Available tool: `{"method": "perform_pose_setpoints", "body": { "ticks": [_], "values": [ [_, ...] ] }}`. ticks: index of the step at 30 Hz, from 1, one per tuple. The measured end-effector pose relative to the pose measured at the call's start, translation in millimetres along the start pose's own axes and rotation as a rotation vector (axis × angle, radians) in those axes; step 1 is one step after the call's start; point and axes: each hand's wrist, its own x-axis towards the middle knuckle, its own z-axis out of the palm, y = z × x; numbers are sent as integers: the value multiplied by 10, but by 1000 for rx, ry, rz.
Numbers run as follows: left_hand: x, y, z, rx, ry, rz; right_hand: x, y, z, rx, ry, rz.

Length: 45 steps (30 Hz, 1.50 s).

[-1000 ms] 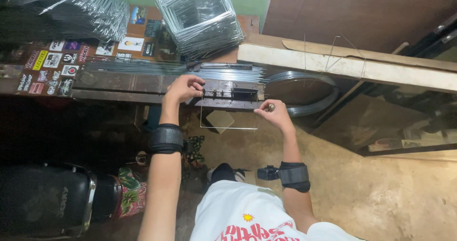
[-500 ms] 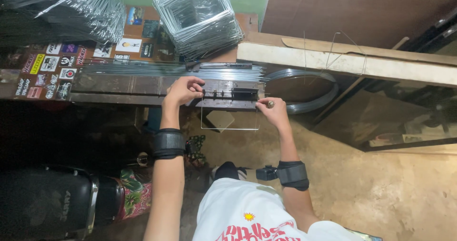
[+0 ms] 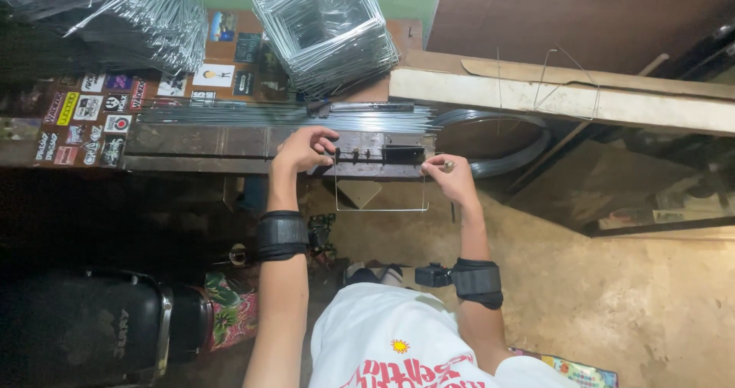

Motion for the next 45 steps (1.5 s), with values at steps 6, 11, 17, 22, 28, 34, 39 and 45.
{"method": "perform_pose_setpoints", "body": {
  "ticks": [6, 11, 17, 22, 28, 34, 39, 45],
  "values": [
    [-95, 118, -10, 4, 24, -51, -25, -127, -33, -37, 3, -44],
    [-2, -20, 13, -71, -3, -16, -55, -297, -37, 24, -19, -64],
    [-22, -25, -20, -65, -3, 34, -158, -629, 32, -38, 28, -92],
    [215, -360, 13, -281, -93, 95, -221, -727, 127, -150, 116, -171],
    [257, -487, 11, -446, -167, 165, -252, -789, 273, -189, 244, -222],
    [262, -478, 34, -440, -150, 179, -296, -977, 347, -241, 318, -282],
    [170, -312, 20, -248, -135, 191, -196, -1104, 313, -284, 295, -368],
    [-46, -87, -52, -140, -44, 209, 46, -1079, 220, -326, 118, -431]
  ]
}}
